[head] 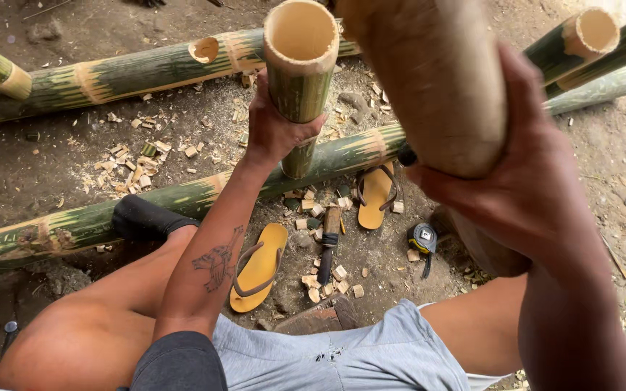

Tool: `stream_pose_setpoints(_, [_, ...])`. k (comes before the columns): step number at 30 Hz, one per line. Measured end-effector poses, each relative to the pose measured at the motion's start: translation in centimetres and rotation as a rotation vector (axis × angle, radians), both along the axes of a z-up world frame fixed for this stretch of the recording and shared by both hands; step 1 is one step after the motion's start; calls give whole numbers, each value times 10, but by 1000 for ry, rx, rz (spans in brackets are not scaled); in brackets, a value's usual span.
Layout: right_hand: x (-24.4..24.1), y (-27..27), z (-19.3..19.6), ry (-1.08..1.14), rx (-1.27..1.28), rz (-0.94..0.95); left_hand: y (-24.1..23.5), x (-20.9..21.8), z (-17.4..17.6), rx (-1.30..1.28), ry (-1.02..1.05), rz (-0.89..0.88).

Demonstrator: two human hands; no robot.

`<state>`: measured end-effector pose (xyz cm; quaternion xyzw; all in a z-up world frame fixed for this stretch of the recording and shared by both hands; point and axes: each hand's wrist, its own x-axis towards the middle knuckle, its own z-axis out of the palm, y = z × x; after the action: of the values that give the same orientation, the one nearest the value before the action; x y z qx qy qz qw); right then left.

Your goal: The person uses a wooden mallet and a chisel to carve a hole into a bamboo pole. They repeatedly strike the chisel to remove material, then insert a smaller bamboo piece into the hole to test the fit. The person continues to refine the hole and the inserted piece using the same tools.

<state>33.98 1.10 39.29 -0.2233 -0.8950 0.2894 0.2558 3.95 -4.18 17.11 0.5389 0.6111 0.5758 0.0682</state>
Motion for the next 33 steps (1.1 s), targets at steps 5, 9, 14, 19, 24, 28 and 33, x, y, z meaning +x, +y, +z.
stream_pose_setpoints(5, [17,-1,17,87,95,38,1,11,6,-30,2,53])
stream_pose_setpoints(9, [7,-7,22,109,-27,31,6,8,4,48,40,58])
stream_pose_setpoints(14, [7,-5,1,149,-73,26,10,6,-1,3,74,77])
stream_pose_setpoints(19, [17,1,-13,117,-75,36,4,14,-13,72,135,49])
stream_pose_setpoints(24, [-10,-12,18,116,-123,9,7,3,-11,-46,14,25])
stream_pose_setpoints(28, [-39,-7,18,-552,-246,-284,8,-3,-9,-57,59,36])
stream_pose_setpoints(33, [-11,21,2,-283,76,-33,9,-6,4,-145,21,69])
